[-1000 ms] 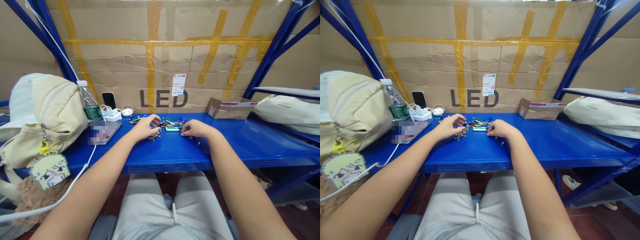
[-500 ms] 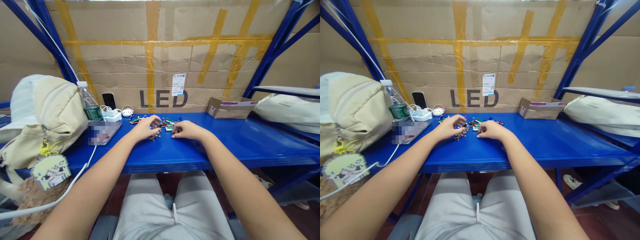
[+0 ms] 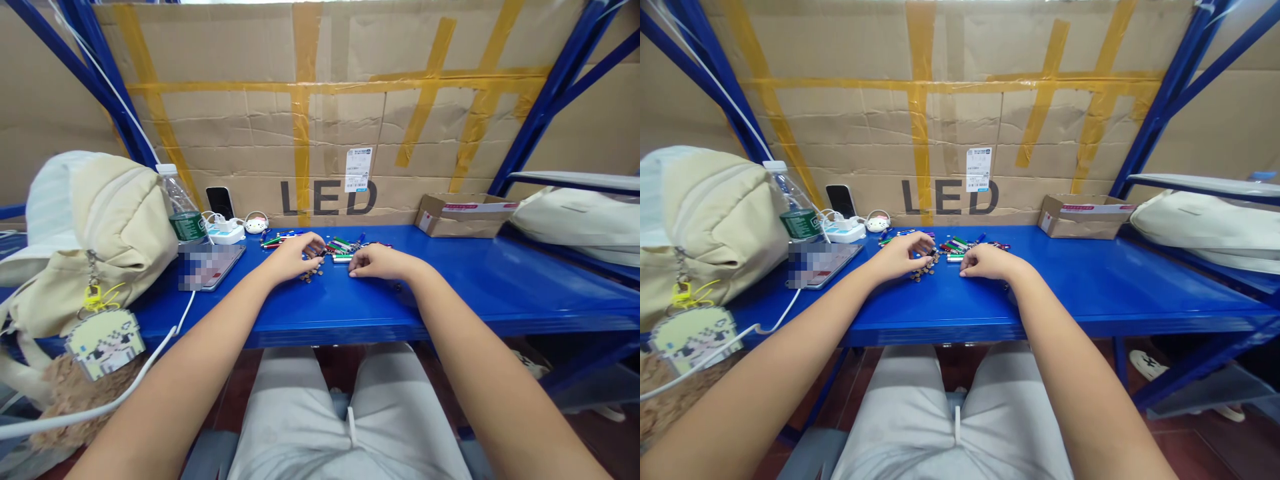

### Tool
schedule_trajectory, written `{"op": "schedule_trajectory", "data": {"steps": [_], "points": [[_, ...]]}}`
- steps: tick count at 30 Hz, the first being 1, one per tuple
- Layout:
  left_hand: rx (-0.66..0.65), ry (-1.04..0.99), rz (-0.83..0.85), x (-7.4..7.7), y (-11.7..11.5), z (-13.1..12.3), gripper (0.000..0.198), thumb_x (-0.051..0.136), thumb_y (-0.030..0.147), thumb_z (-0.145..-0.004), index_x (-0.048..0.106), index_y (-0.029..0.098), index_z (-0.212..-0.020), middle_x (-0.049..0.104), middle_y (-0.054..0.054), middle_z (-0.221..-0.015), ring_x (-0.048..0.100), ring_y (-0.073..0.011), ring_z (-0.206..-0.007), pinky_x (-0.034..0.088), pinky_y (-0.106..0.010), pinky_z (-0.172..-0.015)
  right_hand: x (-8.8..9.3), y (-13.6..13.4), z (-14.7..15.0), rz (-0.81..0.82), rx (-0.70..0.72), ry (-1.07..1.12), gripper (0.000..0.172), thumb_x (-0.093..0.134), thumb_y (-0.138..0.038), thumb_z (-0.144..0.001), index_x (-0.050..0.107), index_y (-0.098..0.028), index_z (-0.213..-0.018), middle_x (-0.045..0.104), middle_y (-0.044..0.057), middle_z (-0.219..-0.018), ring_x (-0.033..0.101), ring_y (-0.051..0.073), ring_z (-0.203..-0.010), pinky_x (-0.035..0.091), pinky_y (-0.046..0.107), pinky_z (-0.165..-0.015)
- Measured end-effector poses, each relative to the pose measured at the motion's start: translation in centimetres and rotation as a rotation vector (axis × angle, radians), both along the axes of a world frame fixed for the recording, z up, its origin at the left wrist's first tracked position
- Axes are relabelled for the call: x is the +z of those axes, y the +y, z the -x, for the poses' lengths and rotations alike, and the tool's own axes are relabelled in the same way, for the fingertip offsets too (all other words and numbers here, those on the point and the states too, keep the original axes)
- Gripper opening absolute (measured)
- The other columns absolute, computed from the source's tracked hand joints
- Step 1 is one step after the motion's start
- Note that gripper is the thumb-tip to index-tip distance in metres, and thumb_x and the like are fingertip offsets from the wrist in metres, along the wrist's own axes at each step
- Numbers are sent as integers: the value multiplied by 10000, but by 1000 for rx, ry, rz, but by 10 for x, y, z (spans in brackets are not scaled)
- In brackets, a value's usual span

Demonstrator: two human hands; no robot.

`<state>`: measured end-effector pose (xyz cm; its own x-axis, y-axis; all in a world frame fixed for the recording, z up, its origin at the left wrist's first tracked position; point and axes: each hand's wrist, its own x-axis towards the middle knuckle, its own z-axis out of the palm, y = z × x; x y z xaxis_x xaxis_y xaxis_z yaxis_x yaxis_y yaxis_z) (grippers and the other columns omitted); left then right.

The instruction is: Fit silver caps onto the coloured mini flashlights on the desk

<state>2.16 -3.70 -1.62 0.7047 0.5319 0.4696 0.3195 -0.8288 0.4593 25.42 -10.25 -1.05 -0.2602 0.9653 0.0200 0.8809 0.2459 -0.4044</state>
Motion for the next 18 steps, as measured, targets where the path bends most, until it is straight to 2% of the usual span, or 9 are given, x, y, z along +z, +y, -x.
{"op": "schedule_trajectory", "data": {"steps": [6,12,18], "points": [[1,7,-4,0,0,0,269,615,218,-776,567,175,-1037,667,-52,-1003,642,-151,-871,533,-297,-794,-5,4,1,-39,9,85,225,669,-349,-691,624,-183,-837,652,24,-797,586,155,-715,434,251,-614],[-45,11,35,-1,-1,-2,265,602,209,-768,594,162,-1028,673,-51,-976,644,-156,-863,534,-282,-770,-6,6,10,-206,-26,416,318,724,-404,-621,543,-179,-756,565,-16,-681,507,121,-639,416,252,-588],[-79,10,121,-3,-6,-6,312,594,201,-754,644,152,-1058,684,-49,-917,637,-159,-819,520,-251,-689,-8,7,24,-253,63,564,344,766,-401,-581,570,-167,-738,568,-19,-667,512,114,-628,417,252,-579]]}}
